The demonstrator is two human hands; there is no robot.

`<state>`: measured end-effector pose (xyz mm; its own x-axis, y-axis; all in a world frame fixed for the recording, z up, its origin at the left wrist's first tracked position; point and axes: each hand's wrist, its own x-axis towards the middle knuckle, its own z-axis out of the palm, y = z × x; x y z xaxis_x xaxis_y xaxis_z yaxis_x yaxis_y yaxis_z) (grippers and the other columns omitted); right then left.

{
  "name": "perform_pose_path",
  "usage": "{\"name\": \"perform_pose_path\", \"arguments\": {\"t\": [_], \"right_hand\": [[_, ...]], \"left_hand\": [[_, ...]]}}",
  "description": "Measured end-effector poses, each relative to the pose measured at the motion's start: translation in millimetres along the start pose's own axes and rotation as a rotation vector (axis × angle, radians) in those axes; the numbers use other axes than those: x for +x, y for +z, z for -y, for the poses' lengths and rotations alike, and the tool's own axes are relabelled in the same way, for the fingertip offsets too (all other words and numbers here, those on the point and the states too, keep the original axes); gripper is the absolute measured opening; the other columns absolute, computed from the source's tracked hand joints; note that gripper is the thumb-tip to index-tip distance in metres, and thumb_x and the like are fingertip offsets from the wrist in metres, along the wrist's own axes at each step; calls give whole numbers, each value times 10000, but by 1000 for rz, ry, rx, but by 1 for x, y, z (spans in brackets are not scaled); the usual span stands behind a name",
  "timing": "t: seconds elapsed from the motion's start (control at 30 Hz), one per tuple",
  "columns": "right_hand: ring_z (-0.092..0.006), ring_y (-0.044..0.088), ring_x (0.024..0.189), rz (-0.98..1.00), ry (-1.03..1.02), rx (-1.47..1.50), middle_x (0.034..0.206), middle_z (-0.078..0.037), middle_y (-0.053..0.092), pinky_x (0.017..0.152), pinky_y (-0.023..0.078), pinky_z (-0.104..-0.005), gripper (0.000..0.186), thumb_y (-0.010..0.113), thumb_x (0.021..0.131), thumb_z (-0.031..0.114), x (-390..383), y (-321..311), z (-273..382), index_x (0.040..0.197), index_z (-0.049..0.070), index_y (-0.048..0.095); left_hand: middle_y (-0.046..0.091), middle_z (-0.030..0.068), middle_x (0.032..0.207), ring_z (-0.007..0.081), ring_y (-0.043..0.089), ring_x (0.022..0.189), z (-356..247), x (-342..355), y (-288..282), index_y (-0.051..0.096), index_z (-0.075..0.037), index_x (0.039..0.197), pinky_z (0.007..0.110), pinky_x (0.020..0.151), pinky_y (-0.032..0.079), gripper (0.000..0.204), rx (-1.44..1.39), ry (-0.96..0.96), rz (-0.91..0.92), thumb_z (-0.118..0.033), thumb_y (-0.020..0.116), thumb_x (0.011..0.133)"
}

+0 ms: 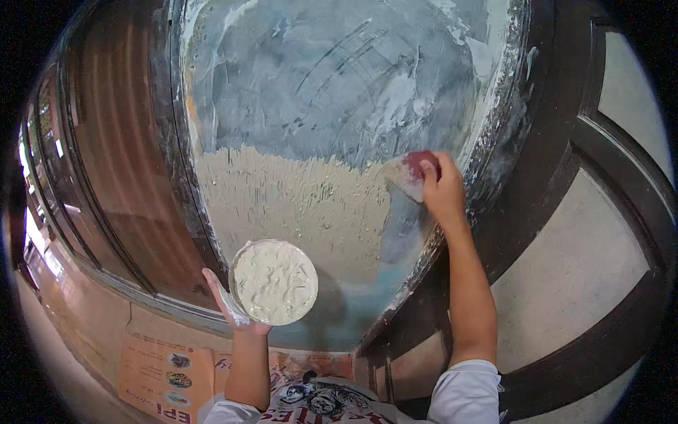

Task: The person applies wall putty to a damaged wall surface using a spreader or putty knife.

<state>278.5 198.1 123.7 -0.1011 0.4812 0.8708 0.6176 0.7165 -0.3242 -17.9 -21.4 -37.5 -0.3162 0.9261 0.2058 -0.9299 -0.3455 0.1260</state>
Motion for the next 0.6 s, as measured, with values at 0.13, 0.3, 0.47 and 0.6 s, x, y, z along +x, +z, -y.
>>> {"name": "perform_pose_path", "arguments": {"t": [0.13,0.3,0.47,0.6], "right_hand": [[-247,677,873,-91,24,130,948,-161,706,807,520,-375,252,636,1003,222,12,-18,5,1106,-8,633],[-346,689,906,141,0,67,965,-208,700,816,520,-400,220,637,988,178,-19,-1,1,1110,-5,633],[-331,682,854,-17,40,71,944,-192,703,792,521,-394,236,626,1002,207,11,-10,-2,1105,-4,637],[-282,673,830,7,42,172,929,-174,704,776,521,-376,240,648,994,215,-1,-3,-5,1091,-4,640]], "left_hand": [[465,204,1536,420,495,1363,-5,-10,8,495,-73,1479,620,1093,435,1010,-30,-7,4,-866,441,856],[474,191,1535,420,491,1368,-16,-22,5,497,-76,1480,634,1094,426,1009,-7,9,7,-866,444,854],[483,162,1525,384,507,1357,-19,-33,11,481,-81,1484,561,1116,437,1021,45,26,-58,-881,422,852],[467,175,1538,396,497,1364,-23,-38,6,470,-95,1495,593,1104,436,1041,11,14,-43,-894,446,828]]}}
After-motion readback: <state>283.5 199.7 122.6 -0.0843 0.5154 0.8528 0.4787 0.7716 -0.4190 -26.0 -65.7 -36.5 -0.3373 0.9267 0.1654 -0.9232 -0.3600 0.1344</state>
